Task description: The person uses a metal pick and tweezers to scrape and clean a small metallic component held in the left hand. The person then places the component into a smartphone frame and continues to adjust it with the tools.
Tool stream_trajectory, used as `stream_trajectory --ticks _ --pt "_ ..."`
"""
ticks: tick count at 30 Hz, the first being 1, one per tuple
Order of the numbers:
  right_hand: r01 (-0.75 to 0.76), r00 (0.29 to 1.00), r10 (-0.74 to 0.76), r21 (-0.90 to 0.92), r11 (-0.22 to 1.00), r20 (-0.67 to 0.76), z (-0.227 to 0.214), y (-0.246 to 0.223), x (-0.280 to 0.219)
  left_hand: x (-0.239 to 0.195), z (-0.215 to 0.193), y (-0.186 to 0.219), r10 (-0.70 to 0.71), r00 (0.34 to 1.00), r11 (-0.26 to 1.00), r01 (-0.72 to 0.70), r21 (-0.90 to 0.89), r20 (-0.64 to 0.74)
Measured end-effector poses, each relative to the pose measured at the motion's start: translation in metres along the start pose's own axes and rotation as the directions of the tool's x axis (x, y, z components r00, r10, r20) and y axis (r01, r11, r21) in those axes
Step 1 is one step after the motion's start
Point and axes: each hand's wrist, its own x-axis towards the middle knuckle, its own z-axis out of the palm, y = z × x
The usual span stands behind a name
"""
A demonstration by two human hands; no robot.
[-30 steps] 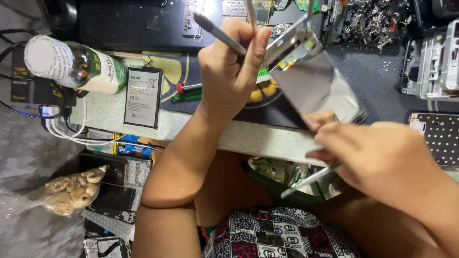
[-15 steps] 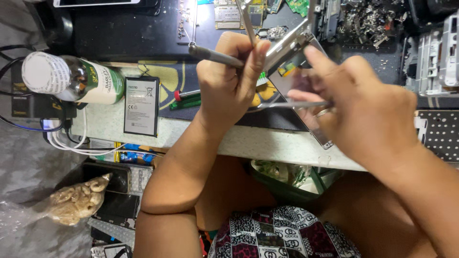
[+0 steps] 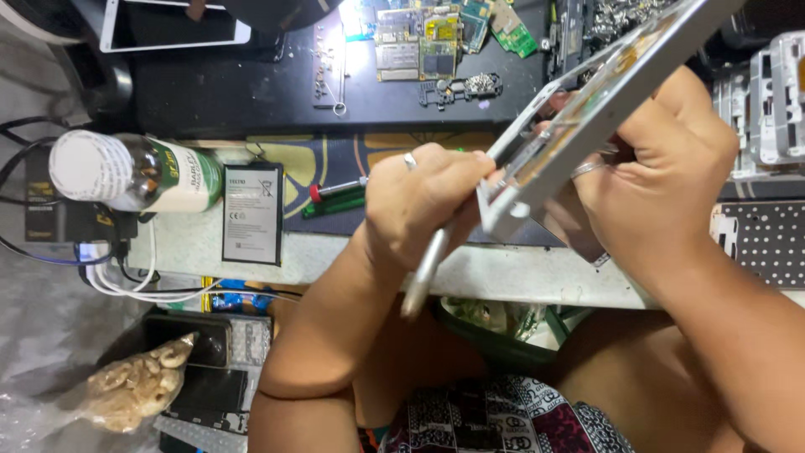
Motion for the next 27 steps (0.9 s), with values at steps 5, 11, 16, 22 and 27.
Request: stream_trajectory --ticks 5,11,16,22,27 --pt "-0.377 0.926 0.364 0.324 0.868 0.101 0.008 -0.007 0.011 -0.002 0.000 0.000 -0.019 1.000 1.000 0.019 -0.006 0.001" --pt "-0.208 0.971 0.203 0.027 0.978 0.127 0.006 0.003 0.010 -0.006 0.006 0.006 -0.330 0.936 0.938 0.310 -0.155 -0.122" --pt "-0.174 0.972 0.161 0.066 0.983 0.173 -0.002 0.006 0.009 -0.008 0.010 0.005 -0.362 0.917 0.929 0.340 -0.145 -0.169" --pt "-0.338 0.938 0.324 0.115 0.934 0.124 -0.004 0.002 0.014 -0.008 0.011 0.001 -0.254 0.955 0.960 0.229 -0.161 -0.154" --pt "-0.667 0.744 0.566 0.448 0.595 0.355 -0.004 0.009 0.016 -0.010 0.009 0.000 -0.352 0.929 0.916 0.316 -0.246 -0.116"
